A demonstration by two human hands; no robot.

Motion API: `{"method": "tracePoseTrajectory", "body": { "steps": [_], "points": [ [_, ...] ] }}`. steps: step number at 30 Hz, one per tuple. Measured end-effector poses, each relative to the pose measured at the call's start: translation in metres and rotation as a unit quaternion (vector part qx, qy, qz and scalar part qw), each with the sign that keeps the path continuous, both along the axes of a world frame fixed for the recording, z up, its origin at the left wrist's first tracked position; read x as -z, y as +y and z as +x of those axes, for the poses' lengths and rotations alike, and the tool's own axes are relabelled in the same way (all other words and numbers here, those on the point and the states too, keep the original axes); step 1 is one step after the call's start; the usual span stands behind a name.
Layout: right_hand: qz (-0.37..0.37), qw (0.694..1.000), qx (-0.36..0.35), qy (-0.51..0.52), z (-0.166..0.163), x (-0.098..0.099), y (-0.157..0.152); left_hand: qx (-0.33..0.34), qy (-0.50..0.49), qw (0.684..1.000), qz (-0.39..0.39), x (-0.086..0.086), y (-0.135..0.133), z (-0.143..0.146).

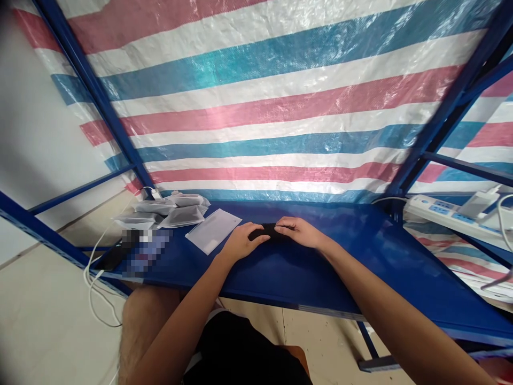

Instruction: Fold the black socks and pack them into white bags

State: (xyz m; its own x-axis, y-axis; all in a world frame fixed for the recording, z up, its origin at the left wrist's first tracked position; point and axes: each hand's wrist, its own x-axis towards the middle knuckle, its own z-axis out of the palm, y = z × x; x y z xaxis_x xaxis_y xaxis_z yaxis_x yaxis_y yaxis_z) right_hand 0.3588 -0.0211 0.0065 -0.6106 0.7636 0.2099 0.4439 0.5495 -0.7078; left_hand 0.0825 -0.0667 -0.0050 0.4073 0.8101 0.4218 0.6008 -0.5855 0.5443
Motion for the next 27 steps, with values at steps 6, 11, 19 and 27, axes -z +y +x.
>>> {"method": "tracePoseTrajectory", "body": {
  "steps": [6,11,19,27],
  "points": [
    [0.115,0.993,0.000,-0.002,-0.013,0.004,-0.010,-0.043,0.034,0.998,-0.002,0.005,0.015,0.004],
    [0.072,0.997,-0.007,0.012,-0.016,0.006,-0.003,-0.095,0.070,0.991,0.065,0.007,0.010,0.005],
    [-0.016,0.999,-0.005,0.031,-0.011,0.011,0.006,-0.072,0.084,0.993,0.042,0.008,0.001,0.003],
    [-0.045,0.997,-0.006,0.063,-0.006,0.008,-0.001,0.036,-0.001,0.999,0.013,0.001,-0.003,0.001]
  ]
}}
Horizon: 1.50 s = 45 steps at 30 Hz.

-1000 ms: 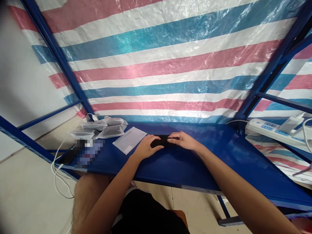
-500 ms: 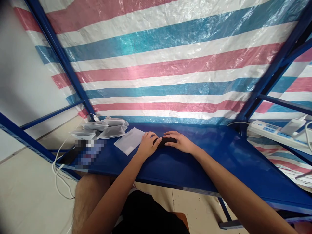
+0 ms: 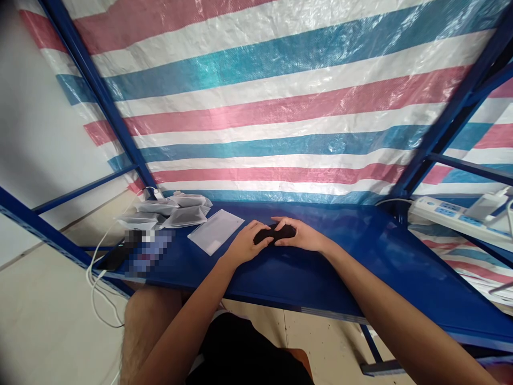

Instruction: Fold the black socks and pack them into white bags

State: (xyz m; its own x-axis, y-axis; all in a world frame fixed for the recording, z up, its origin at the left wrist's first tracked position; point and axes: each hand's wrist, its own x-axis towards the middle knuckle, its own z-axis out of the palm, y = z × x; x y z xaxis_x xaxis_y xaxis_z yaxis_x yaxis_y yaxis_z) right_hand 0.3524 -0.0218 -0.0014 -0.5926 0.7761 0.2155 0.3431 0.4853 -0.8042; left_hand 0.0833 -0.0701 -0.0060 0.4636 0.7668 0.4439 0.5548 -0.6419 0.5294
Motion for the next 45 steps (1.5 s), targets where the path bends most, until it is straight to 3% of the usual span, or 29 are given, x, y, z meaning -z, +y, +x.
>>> {"method": "tracePoseTrajectory", "body": {
  "steps": [10,21,27,32,37,39,41,43,45],
  "points": [
    [0.047,0.999,0.019,-0.005,-0.002,-0.007,-0.005,-0.005,-0.011,0.999,0.033,0.000,-0.002,0.002],
    [0.121,0.992,0.027,-0.012,-0.007,-0.009,-0.007,-0.067,-0.010,0.995,0.079,0.003,0.002,0.003],
    [0.194,0.973,0.105,-0.071,-0.011,0.001,-0.005,-0.117,-0.004,0.990,0.074,0.003,0.004,0.004],
    [0.255,0.959,0.056,-0.113,-0.016,-0.003,-0.003,-0.136,0.007,0.988,0.074,0.002,0.003,0.006],
    [0.269,0.955,0.026,-0.125,-0.020,-0.007,-0.003,-0.139,-0.013,0.987,0.085,0.000,0.006,0.001],
    [0.271,0.955,0.034,-0.113,-0.020,-0.005,-0.004,-0.174,-0.027,0.979,0.099,0.002,0.010,-0.006],
    [0.273,0.955,0.057,-0.099,-0.017,-0.001,-0.003,-0.250,-0.016,0.963,0.098,0.006,0.014,-0.016],
    [0.273,0.955,0.084,-0.086,-0.012,0.004,0.001,-0.326,0.025,0.943,0.062,0.012,0.019,-0.025],
    [0.270,0.954,0.109,-0.068,-0.008,0.009,0.006,-0.340,0.062,0.938,0.012,0.018,0.023,-0.030]
  ]
}}
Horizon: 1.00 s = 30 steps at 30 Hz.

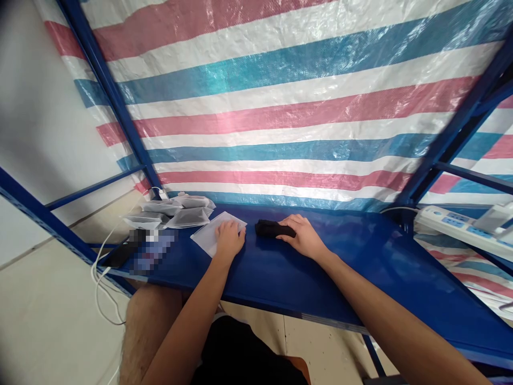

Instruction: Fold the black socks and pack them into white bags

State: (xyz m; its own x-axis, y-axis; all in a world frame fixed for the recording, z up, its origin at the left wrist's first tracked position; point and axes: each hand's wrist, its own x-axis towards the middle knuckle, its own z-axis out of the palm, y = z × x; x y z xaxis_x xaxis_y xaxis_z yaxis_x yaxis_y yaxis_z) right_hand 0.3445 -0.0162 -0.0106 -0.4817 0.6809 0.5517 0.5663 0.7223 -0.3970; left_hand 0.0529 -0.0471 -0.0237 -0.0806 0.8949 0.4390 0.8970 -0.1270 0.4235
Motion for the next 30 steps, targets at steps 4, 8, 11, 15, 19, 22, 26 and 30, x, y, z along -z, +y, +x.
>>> {"method": "tracePoseTrajectory", "body": {
  "steps": [4,8,11,15,19,22,26,30],
  "points": [
    [-0.006,0.996,0.038,0.074,0.002,0.007,0.006,0.100,-0.047,0.994,-0.010,0.003,0.004,-0.003],
    [-0.068,0.985,0.087,0.134,0.000,0.009,0.006,0.046,-0.024,0.998,0.036,0.006,0.005,-0.007],
    [-0.105,0.977,0.101,0.153,-0.001,0.009,0.005,0.002,0.014,1.000,-0.022,0.009,0.005,-0.009],
    [-0.137,0.970,0.110,0.166,-0.003,0.006,0.002,0.007,0.046,0.998,-0.052,0.006,0.003,-0.009],
    [-0.240,0.934,0.077,0.254,-0.009,0.002,-0.004,-0.005,0.059,0.998,-0.037,-0.002,0.000,-0.009],
    [-0.336,0.886,-0.003,0.319,-0.013,0.000,-0.007,0.014,0.046,0.999,0.000,-0.006,0.000,-0.009],
    [-0.391,0.860,-0.086,0.316,-0.013,-0.006,-0.012,0.099,0.012,0.994,0.052,-0.009,0.002,-0.005],
    [-0.395,0.875,-0.120,0.251,-0.012,-0.014,-0.018,0.180,-0.001,0.977,0.114,-0.012,0.003,0.000]
  ]
}}
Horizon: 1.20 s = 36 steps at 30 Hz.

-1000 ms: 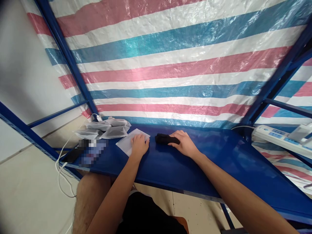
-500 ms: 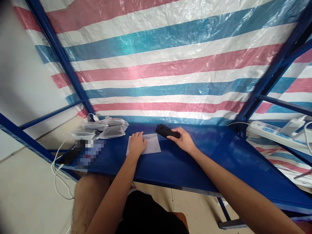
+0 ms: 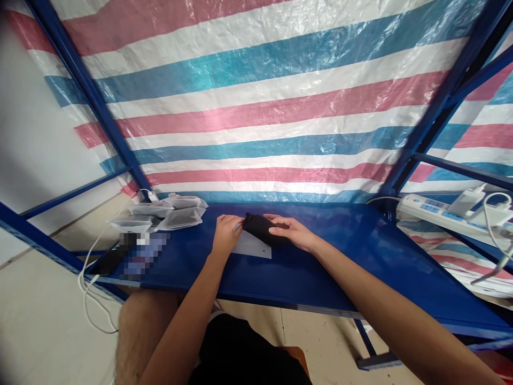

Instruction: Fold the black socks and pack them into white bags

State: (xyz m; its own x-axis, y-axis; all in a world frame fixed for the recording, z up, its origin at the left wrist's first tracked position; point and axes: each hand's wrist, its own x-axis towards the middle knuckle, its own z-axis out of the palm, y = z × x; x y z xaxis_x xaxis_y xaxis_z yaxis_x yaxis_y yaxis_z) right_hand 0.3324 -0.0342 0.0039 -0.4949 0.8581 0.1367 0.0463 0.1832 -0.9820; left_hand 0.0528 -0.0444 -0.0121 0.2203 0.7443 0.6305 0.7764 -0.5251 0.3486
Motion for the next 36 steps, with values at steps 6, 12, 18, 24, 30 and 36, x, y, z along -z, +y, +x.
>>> {"method": "tracePoseTrajectory", "body": {
  "steps": [6,12,18,24,30,36],
  "points": [
    [0.063,0.996,0.039,-0.041,0.001,0.002,0.002,-0.087,-0.071,0.992,0.057,0.000,-0.001,-0.003],
    [0.240,0.962,0.079,-0.103,0.004,0.002,0.003,-0.041,-0.151,0.987,0.045,-0.001,-0.001,-0.006],
    [0.382,0.905,0.055,-0.178,0.002,-0.007,-0.009,-0.070,-0.130,0.987,0.067,0.000,-0.002,-0.005],
    [0.433,0.879,0.045,-0.196,0.002,-0.006,-0.012,-0.069,-0.101,0.990,0.066,0.002,-0.001,-0.004],
    [0.501,0.842,0.044,-0.197,0.002,-0.010,-0.012,-0.080,-0.121,0.986,0.084,-0.006,-0.005,-0.002],
    [0.531,0.781,0.177,-0.278,0.007,-0.008,-0.004,-0.186,-0.186,0.947,0.183,-0.012,-0.004,-0.007]
  ]
}}
